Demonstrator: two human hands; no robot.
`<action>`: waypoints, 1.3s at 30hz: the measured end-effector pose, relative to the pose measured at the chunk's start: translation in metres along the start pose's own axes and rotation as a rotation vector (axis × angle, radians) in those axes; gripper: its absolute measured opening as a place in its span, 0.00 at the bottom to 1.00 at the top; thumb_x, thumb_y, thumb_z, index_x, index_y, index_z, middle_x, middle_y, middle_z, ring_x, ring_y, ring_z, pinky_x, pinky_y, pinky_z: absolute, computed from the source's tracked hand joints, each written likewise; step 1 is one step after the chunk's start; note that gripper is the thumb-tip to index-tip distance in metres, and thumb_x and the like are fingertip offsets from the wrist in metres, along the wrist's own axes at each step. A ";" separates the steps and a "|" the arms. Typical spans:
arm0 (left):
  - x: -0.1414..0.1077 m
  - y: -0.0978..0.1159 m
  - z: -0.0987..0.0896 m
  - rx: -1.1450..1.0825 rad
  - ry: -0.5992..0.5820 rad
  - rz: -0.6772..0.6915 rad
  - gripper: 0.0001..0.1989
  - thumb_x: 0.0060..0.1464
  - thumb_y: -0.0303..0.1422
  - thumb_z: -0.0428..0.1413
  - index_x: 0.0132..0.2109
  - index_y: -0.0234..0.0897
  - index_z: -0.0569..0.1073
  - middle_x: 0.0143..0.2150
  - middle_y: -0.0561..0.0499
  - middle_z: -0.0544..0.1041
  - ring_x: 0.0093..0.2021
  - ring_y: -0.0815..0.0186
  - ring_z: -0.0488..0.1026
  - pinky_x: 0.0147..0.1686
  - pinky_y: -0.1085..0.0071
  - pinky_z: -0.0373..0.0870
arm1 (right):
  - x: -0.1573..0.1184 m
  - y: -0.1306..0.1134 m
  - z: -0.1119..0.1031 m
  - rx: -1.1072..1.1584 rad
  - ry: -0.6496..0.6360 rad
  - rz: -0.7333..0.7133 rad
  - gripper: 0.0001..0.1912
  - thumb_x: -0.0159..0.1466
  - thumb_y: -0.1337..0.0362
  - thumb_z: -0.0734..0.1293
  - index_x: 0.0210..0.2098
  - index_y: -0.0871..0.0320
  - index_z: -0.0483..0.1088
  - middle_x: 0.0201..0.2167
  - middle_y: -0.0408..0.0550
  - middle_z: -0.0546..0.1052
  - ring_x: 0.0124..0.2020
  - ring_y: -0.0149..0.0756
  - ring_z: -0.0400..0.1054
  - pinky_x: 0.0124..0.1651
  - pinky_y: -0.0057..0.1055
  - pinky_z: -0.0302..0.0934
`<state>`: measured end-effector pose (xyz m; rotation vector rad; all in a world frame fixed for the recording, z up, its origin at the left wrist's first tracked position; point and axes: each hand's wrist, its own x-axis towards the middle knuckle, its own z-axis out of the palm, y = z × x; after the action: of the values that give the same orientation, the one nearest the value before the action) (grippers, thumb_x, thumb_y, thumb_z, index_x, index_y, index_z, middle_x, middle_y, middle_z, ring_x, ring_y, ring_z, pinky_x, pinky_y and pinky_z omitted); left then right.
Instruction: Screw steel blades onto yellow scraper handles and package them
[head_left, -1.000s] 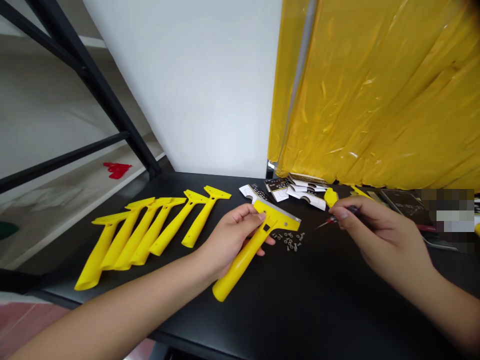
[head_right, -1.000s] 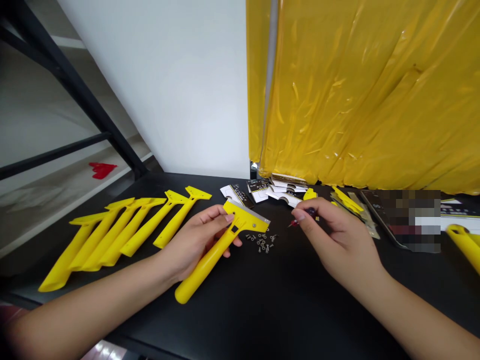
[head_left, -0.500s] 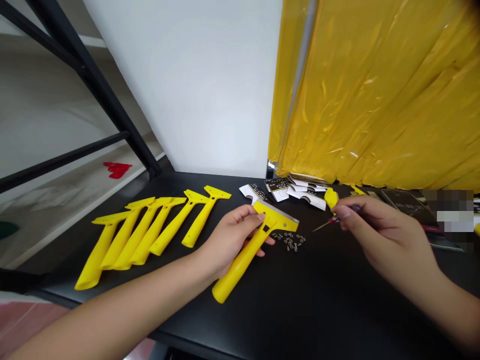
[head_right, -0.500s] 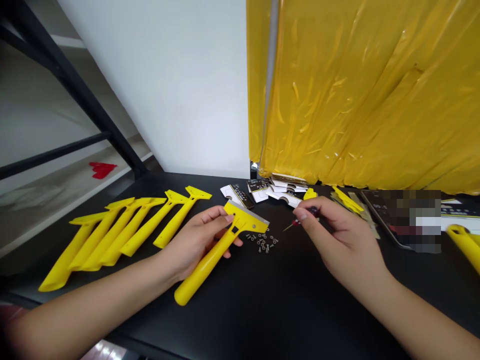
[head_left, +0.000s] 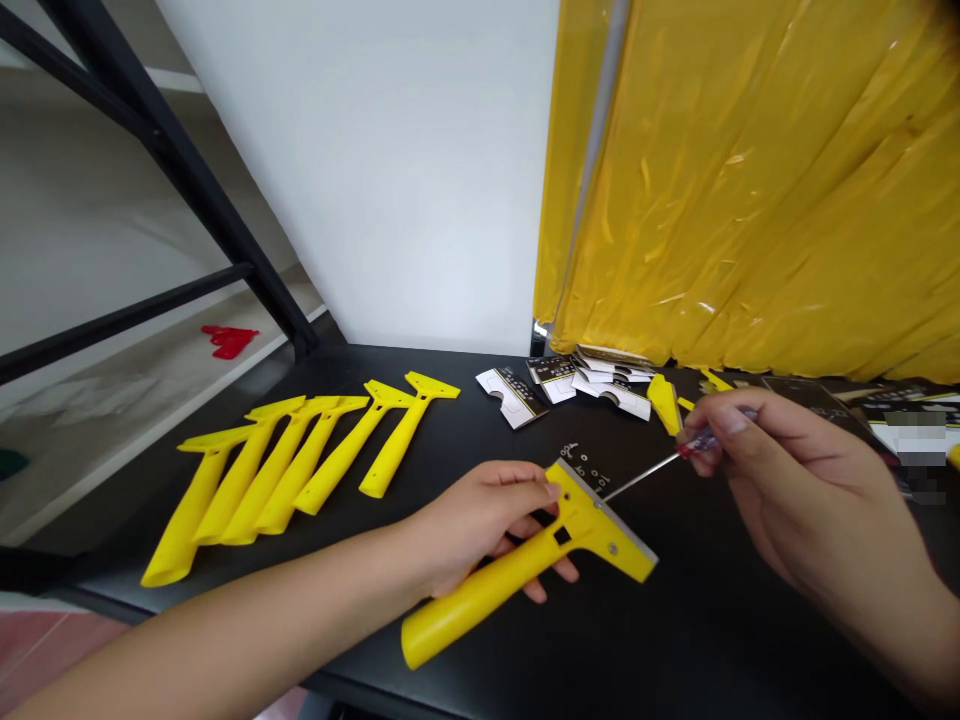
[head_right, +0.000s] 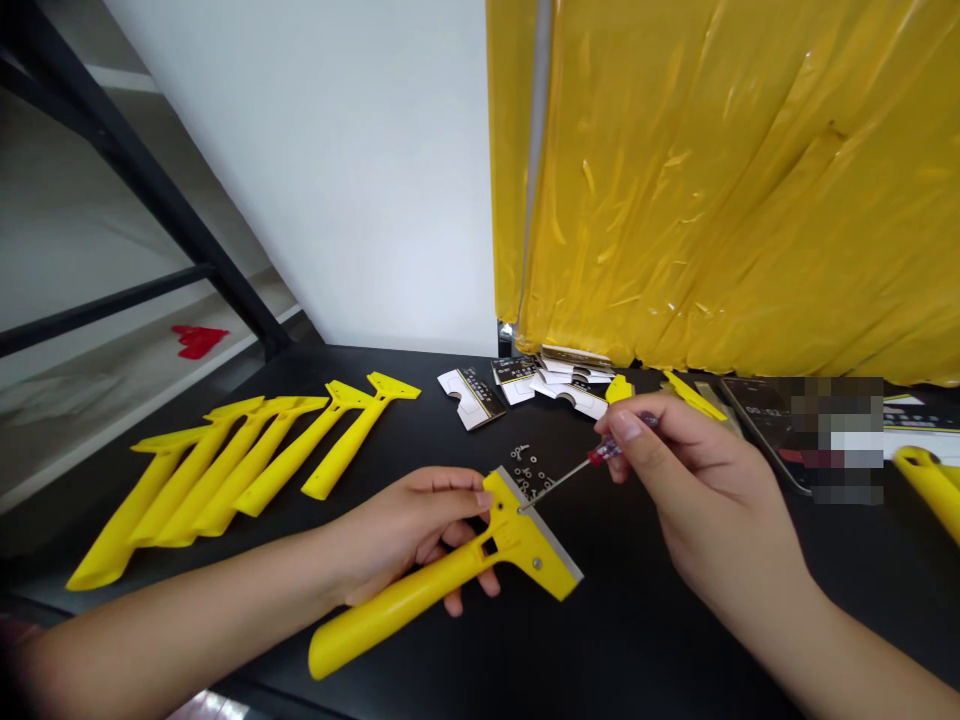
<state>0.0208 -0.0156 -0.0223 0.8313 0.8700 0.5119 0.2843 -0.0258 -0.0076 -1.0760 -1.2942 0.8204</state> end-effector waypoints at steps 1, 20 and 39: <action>-0.001 0.000 0.002 -0.006 -0.023 -0.020 0.12 0.61 0.39 0.65 0.45 0.36 0.78 0.46 0.40 0.82 0.33 0.56 0.86 0.21 0.71 0.80 | -0.001 -0.001 0.001 0.018 0.002 0.006 0.09 0.69 0.51 0.74 0.38 0.47 0.82 0.35 0.43 0.77 0.34 0.35 0.66 0.38 0.31 0.62; -0.003 0.003 0.005 -0.015 -0.166 -0.147 0.12 0.60 0.40 0.65 0.44 0.37 0.80 0.43 0.39 0.84 0.31 0.56 0.85 0.22 0.70 0.81 | -0.007 0.003 0.005 0.044 -0.035 0.007 0.08 0.70 0.53 0.74 0.39 0.48 0.82 0.35 0.45 0.76 0.33 0.35 0.67 0.36 0.31 0.66; -0.001 0.001 0.003 -0.010 -0.186 -0.156 0.11 0.62 0.39 0.64 0.45 0.35 0.79 0.43 0.38 0.84 0.31 0.57 0.85 0.22 0.70 0.82 | -0.012 0.010 0.003 0.016 -0.128 0.038 0.06 0.71 0.54 0.72 0.42 0.47 0.81 0.37 0.45 0.77 0.35 0.35 0.68 0.38 0.29 0.66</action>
<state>0.0223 -0.0170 -0.0202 0.7819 0.7530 0.2969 0.2810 -0.0332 -0.0209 -1.0519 -1.3753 0.9400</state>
